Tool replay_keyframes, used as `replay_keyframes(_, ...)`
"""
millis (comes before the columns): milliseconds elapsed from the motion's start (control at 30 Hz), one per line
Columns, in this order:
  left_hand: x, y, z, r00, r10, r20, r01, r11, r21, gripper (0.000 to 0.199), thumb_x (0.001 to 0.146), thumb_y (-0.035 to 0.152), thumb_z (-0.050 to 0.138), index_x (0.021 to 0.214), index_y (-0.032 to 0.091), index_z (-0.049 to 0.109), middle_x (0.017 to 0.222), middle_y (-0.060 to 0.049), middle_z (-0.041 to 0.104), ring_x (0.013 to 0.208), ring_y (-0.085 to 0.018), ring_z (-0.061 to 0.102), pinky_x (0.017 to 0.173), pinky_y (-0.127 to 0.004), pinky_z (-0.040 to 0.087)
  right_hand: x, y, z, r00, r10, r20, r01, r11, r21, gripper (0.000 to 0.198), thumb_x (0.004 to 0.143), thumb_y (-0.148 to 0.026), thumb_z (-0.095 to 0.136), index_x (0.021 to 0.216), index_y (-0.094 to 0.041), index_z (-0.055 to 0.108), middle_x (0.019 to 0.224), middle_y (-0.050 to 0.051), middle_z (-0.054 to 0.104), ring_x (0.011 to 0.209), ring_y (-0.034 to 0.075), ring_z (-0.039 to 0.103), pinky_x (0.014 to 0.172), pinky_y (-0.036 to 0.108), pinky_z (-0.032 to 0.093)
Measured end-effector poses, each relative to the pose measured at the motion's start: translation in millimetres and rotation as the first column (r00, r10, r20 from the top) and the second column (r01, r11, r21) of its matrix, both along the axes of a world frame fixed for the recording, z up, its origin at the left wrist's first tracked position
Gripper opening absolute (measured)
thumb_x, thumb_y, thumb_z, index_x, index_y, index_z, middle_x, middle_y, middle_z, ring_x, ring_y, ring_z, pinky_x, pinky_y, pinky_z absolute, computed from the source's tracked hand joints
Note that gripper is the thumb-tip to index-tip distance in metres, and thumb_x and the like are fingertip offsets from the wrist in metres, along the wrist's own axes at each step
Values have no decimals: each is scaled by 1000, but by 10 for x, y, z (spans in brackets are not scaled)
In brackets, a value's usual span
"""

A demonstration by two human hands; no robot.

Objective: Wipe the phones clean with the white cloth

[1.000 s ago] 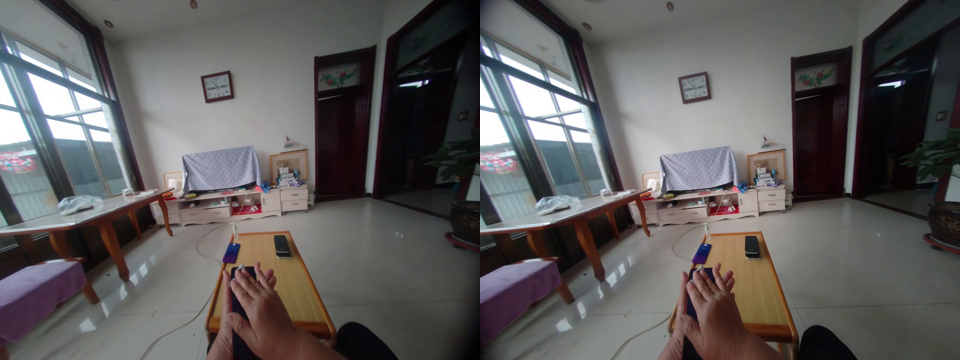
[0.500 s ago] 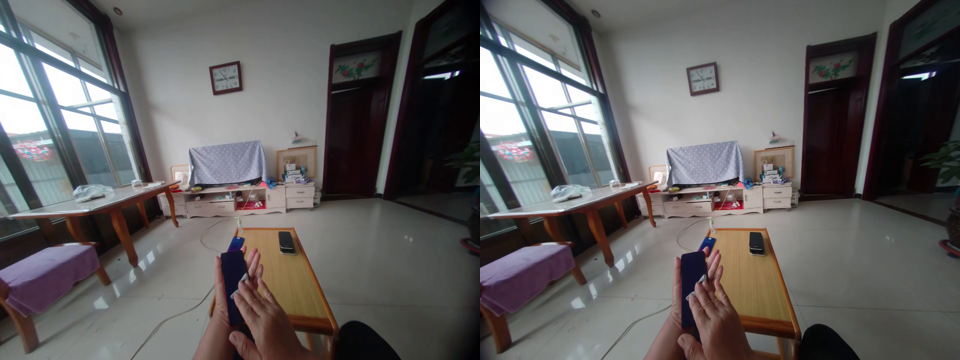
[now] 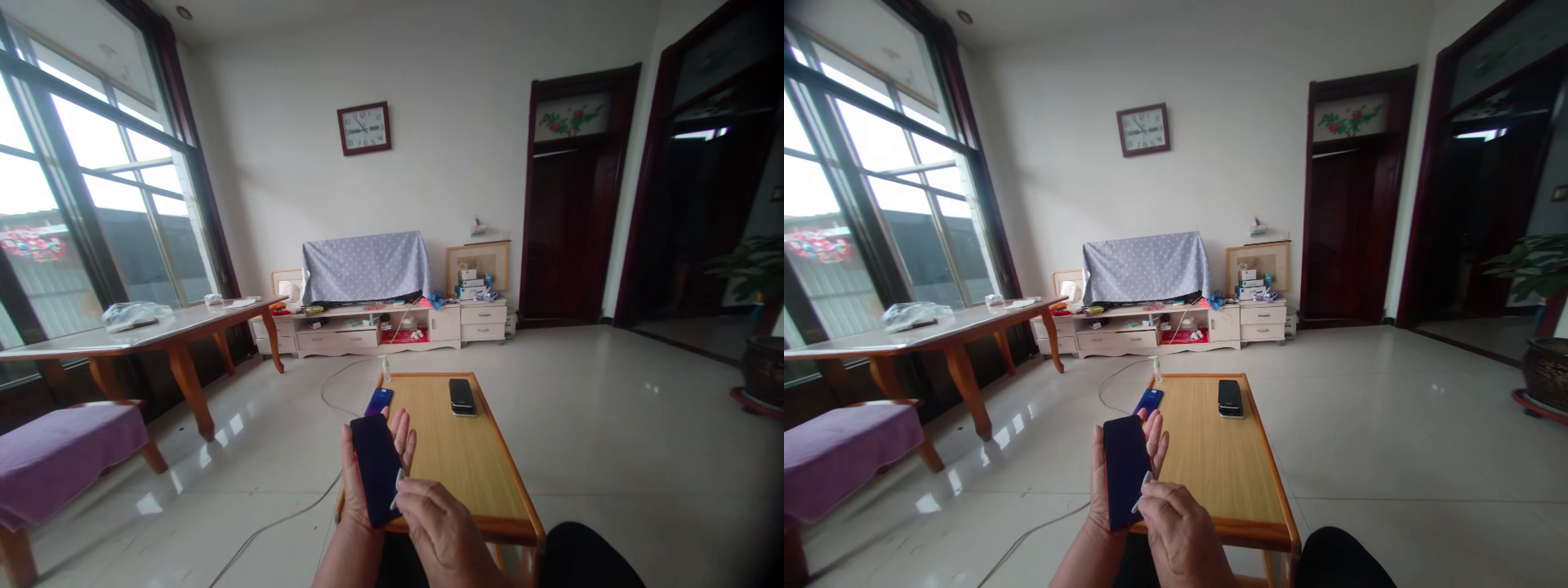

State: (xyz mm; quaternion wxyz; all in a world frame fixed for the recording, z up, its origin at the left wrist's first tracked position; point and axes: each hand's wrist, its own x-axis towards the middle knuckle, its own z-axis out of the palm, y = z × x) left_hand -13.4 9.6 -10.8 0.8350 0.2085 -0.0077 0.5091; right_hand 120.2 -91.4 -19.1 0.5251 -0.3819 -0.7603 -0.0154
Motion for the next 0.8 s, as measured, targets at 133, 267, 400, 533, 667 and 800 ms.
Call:
replay_keyframes(133, 51, 39, -73, 1000, -17, 9, 17, 999, 29, 78, 91, 77, 37, 149, 25, 41, 157, -12, 44, 149, -24, 32, 126, -45, 19, 41, 105, -108, 940, -44, -339, -48, 965, -258, 24, 100, -34, 46, 101, -25, 68, 95, 5, 71, 87, 18, 69, 80, 30, 58)
replay_keyframes(267, 123, 92, -164, 1000, -6, 8, 6, 1000, -15, 79, 89, 78, 42, 144, 23, 49, 155, -14, 45, 149, -25, 32, 125, -45, 22, 72, 165, -277, 782, -146, -606, -317, 744, -588, 42, 93, -60, 54, 99, -21, 67, 75, 0, 64, 60, 14, 58, 56, 25, 50)
replay_keyframes(400, 212, 165, -332, 1000, 20, -9, -20, 997, -78, 73, 88, 77, 44, 134, 23, 59, 150, -15, 52, 148, -28, 34, 124, -49, 24, 96, 199, -448, 677, -216, -703, -539, 504, -674, 63, 79, -81, 58, 90, -19, 64, 62, -6, 50, 50, 9, 48, 51, 22, 44)
replay_keyframes(533, 297, 258, -537, 1000, -14, 6, 15, 995, -99, 71, 90, 77, 40, 135, 26, 59, 149, -13, 54, 148, -30, 34, 123, -55, 23, 162, 270, -592, 666, -226, -711, -585, 434, -685, 67, 71, -86, 62, 79, -20, 59, 57, -8, 41, 45, 6, 42, 43, 19, 33)
replay_keyframes(667, 409, 353, -703, 997, -82, 10, 83, 990, -117, 74, 88, 80, 39, 133, 26, 61, 147, -13, 56, 145, -33, 39, 122, -57, 24, 256, 380, -724, 638, -215, -739, -635, 397, -663, 65, 69, -84, 65, 74, -20, 58, 54, -7, 44, 43, 6, 40, 40, 18, 25)
replay_keyframes(800, 555, 434, -795, 993, -32, -111, 9, 979, -203, 66, 88, 76, 46, 123, 25, 67, 135, -14, 65, 135, -35, 52, 118, -58, 31, 360, 496, -796, 550, -294, -781, -674, 395, -624, 61, 66, -79, 72, 68, -21, 53, 51, -8, 44, 42, 5, 38, 40, 17, 24)
